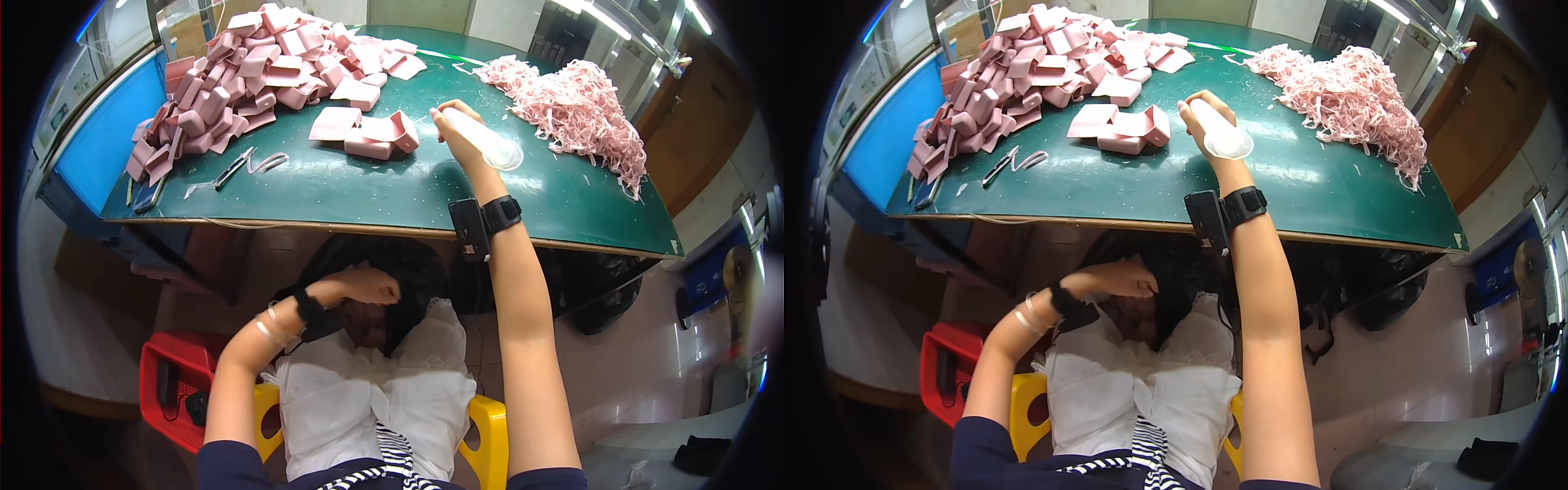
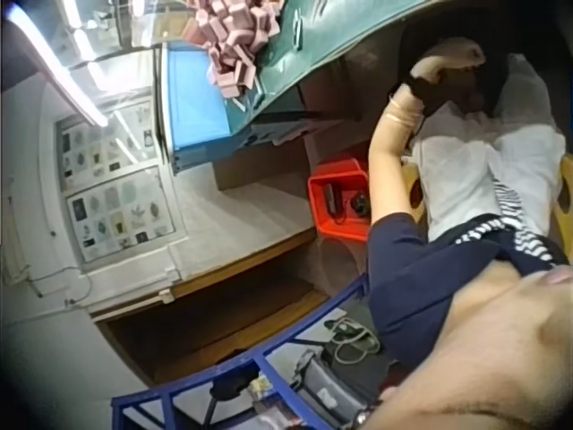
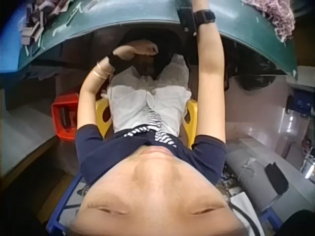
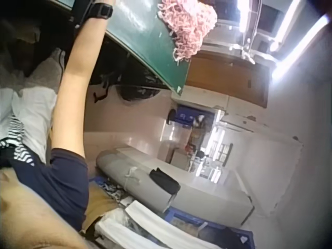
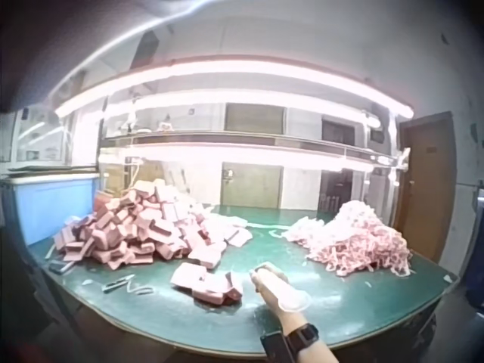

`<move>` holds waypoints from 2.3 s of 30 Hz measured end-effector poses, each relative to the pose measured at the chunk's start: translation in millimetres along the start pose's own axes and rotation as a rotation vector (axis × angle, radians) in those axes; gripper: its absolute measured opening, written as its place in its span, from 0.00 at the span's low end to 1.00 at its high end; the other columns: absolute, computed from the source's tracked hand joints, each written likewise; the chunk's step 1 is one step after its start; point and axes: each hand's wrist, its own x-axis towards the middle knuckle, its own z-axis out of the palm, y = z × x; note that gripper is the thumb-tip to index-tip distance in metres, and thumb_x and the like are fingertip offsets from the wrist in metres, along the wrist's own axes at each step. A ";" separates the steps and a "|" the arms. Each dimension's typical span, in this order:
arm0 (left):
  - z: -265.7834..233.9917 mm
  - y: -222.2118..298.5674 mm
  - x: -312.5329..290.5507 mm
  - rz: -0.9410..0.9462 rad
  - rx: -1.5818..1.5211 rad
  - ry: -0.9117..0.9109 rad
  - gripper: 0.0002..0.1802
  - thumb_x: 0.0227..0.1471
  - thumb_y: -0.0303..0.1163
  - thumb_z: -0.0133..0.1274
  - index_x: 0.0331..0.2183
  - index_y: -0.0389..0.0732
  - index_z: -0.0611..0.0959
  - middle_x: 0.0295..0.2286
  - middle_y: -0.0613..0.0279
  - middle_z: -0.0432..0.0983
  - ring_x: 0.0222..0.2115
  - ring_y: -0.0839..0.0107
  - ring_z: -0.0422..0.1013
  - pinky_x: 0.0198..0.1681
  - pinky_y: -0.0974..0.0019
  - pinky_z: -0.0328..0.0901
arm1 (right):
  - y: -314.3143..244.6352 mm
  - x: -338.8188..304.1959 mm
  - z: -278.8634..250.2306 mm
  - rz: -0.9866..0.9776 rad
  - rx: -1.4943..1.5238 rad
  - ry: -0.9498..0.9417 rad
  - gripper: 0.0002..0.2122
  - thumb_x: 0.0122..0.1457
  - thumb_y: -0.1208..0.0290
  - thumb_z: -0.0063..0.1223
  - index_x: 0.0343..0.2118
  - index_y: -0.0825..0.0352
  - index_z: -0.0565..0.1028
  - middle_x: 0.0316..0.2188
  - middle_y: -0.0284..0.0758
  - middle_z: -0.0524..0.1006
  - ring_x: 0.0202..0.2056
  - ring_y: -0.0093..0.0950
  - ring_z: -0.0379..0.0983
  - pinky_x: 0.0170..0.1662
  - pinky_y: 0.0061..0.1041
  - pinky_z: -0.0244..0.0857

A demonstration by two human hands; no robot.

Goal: Forming pink paper packaging components by rolling them around a cylindrical plastic tool.

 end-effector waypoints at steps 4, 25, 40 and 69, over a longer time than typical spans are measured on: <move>-84.7 152.4 -51.7 0.177 -0.227 -0.126 0.12 0.53 0.33 0.45 0.35 0.35 0.77 0.27 0.60 0.76 0.25 0.75 0.72 0.28 0.71 0.67 | 1.0 2.6 3.3 0.073 0.106 -0.093 0.08 0.51 0.65 0.54 0.28 0.65 0.72 0.16 0.28 0.71 0.20 0.16 0.66 0.24 0.16 0.60; -209.6 71.8 6.4 -0.384 0.551 1.044 0.22 0.37 0.45 0.60 0.27 0.34 0.79 0.27 0.48 0.75 0.28 0.56 0.73 0.32 0.60 0.67 | -46.8 -13.8 7.7 0.154 0.187 -0.232 0.11 0.55 0.62 0.51 0.30 0.66 0.71 0.25 0.34 0.75 0.26 0.21 0.71 0.26 0.18 0.65; -191.5 106.5 2.0 0.097 -0.284 1.010 0.11 0.45 0.33 0.56 0.28 0.33 0.80 0.20 0.66 0.74 0.20 0.83 0.67 0.23 0.77 0.62 | -40.3 -12.1 3.6 0.011 0.533 -0.162 0.10 0.55 0.67 0.47 0.29 0.71 0.74 0.31 0.33 0.75 0.36 0.21 0.69 0.44 0.21 0.61; -201.0 72.2 15.3 0.083 -0.328 1.384 0.08 0.45 0.27 0.50 0.25 0.31 0.78 0.19 0.61 0.73 0.20 0.78 0.67 0.24 0.73 0.62 | -49.4 -17.2 13.3 -0.328 0.309 -0.144 0.06 0.52 0.71 0.49 0.25 0.67 0.75 0.35 0.33 0.74 0.42 0.25 0.65 0.47 0.24 0.57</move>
